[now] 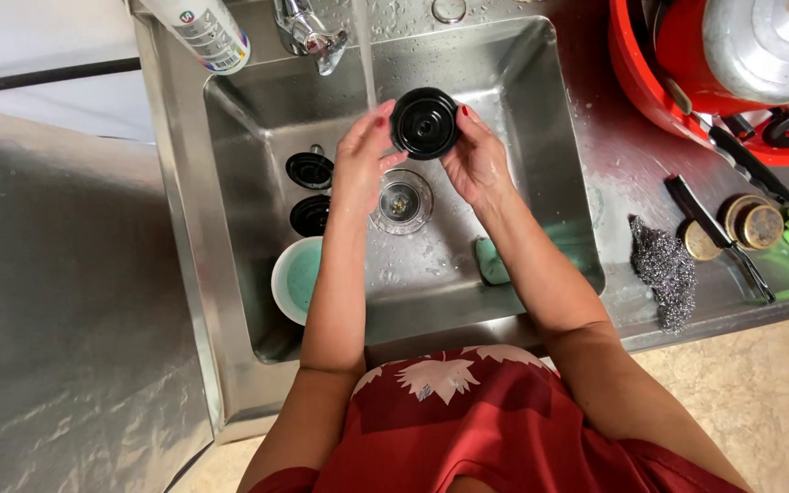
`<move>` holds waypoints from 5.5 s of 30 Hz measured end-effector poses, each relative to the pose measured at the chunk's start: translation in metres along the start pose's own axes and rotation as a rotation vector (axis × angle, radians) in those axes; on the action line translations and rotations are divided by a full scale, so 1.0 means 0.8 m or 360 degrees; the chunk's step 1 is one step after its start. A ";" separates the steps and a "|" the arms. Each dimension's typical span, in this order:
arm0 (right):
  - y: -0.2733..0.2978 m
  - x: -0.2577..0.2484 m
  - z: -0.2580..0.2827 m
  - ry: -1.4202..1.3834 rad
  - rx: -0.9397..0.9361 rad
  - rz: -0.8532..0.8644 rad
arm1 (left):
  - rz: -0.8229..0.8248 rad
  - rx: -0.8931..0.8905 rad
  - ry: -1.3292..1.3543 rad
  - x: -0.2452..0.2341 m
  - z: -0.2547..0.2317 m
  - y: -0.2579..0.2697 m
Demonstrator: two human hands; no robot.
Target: The person scrubs a black plastic lid with a steel wool pad and rinses it under running water in a kitchen sink. They repeat the scrubbing and rinsing process several times, handling the lid and pad with both hands.
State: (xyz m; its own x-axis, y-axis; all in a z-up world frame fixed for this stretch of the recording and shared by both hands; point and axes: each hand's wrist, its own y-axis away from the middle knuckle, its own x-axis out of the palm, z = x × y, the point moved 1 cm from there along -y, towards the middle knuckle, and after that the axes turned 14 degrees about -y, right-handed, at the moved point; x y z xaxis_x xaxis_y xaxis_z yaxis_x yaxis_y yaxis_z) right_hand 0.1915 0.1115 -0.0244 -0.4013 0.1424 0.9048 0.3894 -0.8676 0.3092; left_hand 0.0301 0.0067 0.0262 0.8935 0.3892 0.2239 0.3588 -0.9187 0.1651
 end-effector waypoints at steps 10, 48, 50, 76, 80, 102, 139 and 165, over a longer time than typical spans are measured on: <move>0.059 0.027 0.022 -0.0004 0.0045 0.0252 | 0.0011 0.0276 0.0079 0.016 0.038 -0.011; 0.267 -0.139 0.307 0.3144 -0.1460 -0.0213 | 0.0250 -0.0145 -0.0762 0.268 0.178 0.024; 0.228 -0.137 0.300 0.3083 -0.1510 -0.0145 | 0.0211 -0.0158 -0.0747 0.246 0.189 0.013; 0.204 -0.134 0.268 0.2639 -0.1328 -0.0265 | 0.0029 -0.0075 -0.1575 0.323 0.208 -0.007; 0.169 -0.135 0.280 0.2642 -0.0918 -0.0497 | 0.0092 -0.0125 -0.1656 0.326 0.201 -0.005; 0.137 -0.132 0.284 0.3064 -0.0828 -0.0337 | 0.0108 -0.0165 -0.1769 0.324 0.212 -0.007; 0.140 -0.154 0.273 0.3058 -0.1020 -0.0407 | 0.0074 -0.0152 -0.1862 0.326 0.231 -0.016; 0.249 -0.139 0.290 0.3127 -0.1643 -0.0371 | -0.0041 0.0345 -0.1074 0.289 0.169 0.035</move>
State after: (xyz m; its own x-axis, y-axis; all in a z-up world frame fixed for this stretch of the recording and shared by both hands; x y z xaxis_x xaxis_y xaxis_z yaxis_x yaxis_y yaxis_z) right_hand 0.5062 0.0333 0.0049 -0.6919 0.3095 -0.6523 0.0529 -0.8793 -0.4734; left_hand 0.2836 0.0622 -0.0476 0.8309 0.3489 -0.4334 0.3652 -0.9297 -0.0481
